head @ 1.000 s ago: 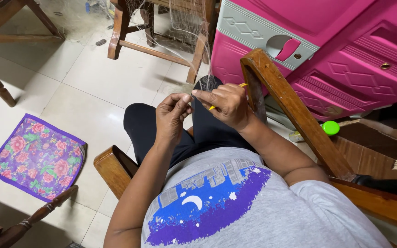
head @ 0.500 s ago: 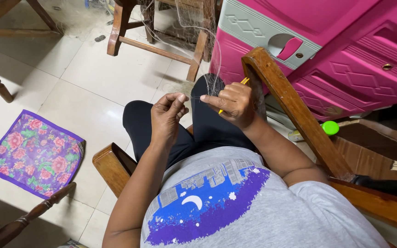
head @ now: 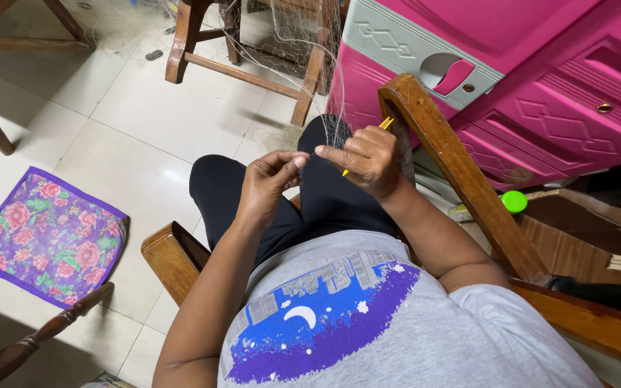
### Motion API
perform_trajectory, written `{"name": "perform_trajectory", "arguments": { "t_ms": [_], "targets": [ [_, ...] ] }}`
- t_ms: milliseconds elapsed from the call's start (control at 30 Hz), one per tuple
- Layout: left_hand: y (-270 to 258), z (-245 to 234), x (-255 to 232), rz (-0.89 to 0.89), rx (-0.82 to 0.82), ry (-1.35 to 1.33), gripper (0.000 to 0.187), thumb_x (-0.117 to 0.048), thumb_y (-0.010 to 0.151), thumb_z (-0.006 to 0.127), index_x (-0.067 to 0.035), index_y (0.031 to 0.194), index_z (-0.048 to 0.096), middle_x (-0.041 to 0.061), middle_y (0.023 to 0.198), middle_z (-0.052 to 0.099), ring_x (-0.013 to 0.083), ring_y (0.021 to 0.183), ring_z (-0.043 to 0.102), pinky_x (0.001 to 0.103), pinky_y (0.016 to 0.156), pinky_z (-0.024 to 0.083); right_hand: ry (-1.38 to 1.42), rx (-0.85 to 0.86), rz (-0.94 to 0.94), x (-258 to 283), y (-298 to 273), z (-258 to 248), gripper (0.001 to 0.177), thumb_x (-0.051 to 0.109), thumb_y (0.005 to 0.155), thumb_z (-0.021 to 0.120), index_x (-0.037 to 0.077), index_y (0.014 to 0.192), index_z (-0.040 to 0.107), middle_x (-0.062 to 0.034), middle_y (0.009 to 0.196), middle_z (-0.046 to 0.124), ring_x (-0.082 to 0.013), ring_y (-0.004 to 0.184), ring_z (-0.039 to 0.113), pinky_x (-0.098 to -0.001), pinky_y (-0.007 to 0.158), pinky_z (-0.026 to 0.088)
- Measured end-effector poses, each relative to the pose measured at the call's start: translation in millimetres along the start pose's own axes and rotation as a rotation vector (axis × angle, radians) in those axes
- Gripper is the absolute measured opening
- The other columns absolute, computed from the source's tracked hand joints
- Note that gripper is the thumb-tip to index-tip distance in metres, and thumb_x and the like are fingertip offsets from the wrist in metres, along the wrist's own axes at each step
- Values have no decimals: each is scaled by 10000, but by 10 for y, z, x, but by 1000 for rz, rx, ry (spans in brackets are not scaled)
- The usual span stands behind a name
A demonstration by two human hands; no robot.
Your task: Repairing a fine-mesh fishing net using a netting needle and scissors
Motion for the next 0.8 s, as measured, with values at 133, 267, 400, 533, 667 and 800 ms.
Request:
{"name": "perform_trajectory", "arguments": {
  "t_ms": [133,267,400,533,667,800],
  "targets": [
    [43,-88,52,-3,-41,-115,244,-147,1111,914,36,1264,866,113,1028,760,150,880,757,423,904,787,-18,-13,-26,-42,-31,23,170,80,1158,819,103,1233,970,-41,672,468,-267,543,532,-407,594,547],
    [-31,-12,-17,-51,94,-394,172,-161,1166,818,8,1194,805,139,1239,816,204,1027,832,432,976,771,-7,-7,-32,-28,-19,56,164,93,1166,813,104,1213,970,-25,693,490,-243,557,540,-396,602,546],
    [-33,42,-62,-54,182,-486,187,-203,1235,707,-24,1260,754,166,1324,832,195,1074,849,425,1017,745,-15,-11,-31,-7,29,65,153,73,1160,819,92,1202,965,-34,691,489,-245,554,537,-389,589,534],
    [14,17,-7,-4,147,-483,138,-217,1256,685,-84,1287,693,171,1312,851,178,1067,853,404,1031,729,-8,-15,-34,17,58,116,150,67,1159,817,90,1191,961,-32,692,498,-245,555,539,-390,594,542],
    [53,1,19,59,122,-460,122,-236,1274,652,-124,1319,638,159,1283,858,163,1055,850,372,1015,722,15,-22,-28,57,120,150,152,94,1162,819,96,1213,962,-31,693,514,-249,562,562,-401,593,549],
    [77,-28,56,86,118,-486,114,-240,1279,638,-138,1327,622,141,1216,850,156,1025,841,375,999,738,62,-32,8,71,142,182,149,116,1174,811,84,1189,956,-44,703,535,-259,568,571,-409,597,548]
  ]
}}
Point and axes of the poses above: each hand's wrist, its own y-axis towards the middle knuckle, its own z-axis out of the palm, x = y × z, the point moved 4 cm from there along y, towards the middle knuckle
